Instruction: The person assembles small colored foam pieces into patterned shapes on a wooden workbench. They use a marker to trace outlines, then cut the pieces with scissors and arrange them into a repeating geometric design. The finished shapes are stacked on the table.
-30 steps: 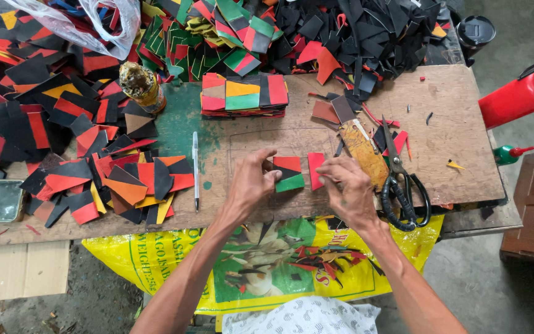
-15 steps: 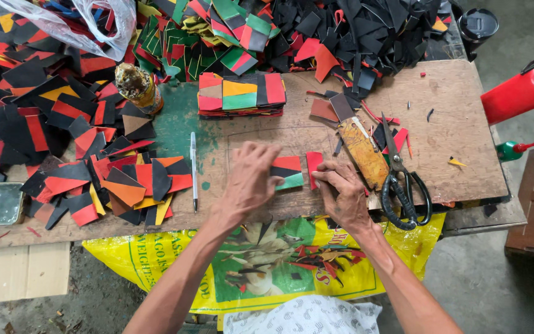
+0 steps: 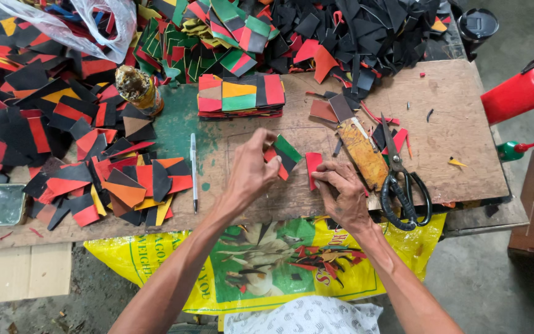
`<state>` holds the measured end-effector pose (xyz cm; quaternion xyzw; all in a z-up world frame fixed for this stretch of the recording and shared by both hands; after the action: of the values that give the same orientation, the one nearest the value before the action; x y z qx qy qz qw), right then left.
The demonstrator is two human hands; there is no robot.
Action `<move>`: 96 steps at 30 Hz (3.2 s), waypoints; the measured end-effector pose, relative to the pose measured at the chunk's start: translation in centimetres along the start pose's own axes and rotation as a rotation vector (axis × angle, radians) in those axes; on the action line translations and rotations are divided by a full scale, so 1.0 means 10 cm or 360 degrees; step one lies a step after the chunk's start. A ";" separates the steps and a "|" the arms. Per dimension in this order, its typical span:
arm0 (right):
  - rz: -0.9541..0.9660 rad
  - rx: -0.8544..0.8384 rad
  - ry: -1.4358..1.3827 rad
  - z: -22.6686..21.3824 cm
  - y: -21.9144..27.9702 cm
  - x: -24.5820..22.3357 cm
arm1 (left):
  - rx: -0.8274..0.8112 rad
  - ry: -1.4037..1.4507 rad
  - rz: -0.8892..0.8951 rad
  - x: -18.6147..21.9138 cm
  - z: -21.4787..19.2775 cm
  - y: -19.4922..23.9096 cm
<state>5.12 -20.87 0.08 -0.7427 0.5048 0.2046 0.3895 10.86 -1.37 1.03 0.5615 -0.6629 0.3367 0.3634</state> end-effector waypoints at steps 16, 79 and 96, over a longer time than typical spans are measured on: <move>0.0019 -0.0005 0.0023 0.00 0.02 0.02 | -0.0451 -0.0698 0.0674 0.25 0.41 0.19; -0.0207 -0.0746 0.0121 0.69 -0.41 -0.46 | -0.0137 -0.0592 0.0549 -0.30 -0.17 0.59; -0.0415 -0.1058 0.0181 0.75 -0.54 -0.40 | -0.0211 -0.0661 0.0516 -0.29 -0.13 0.57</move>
<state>9.10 -11.59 0.30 -0.8972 0.3325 0.2645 0.1208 5.69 1.97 -1.06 0.4800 -0.8251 0.2239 0.1969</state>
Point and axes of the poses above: each hand's wrist, its own y-axis away from the middle knuckle, its own z-axis out of the palm, x = y × z, the point moved 10 cm from there along -y, towards the middle knuckle, and after that the axes turned 4 degrees about z, right-handed, at the moved point
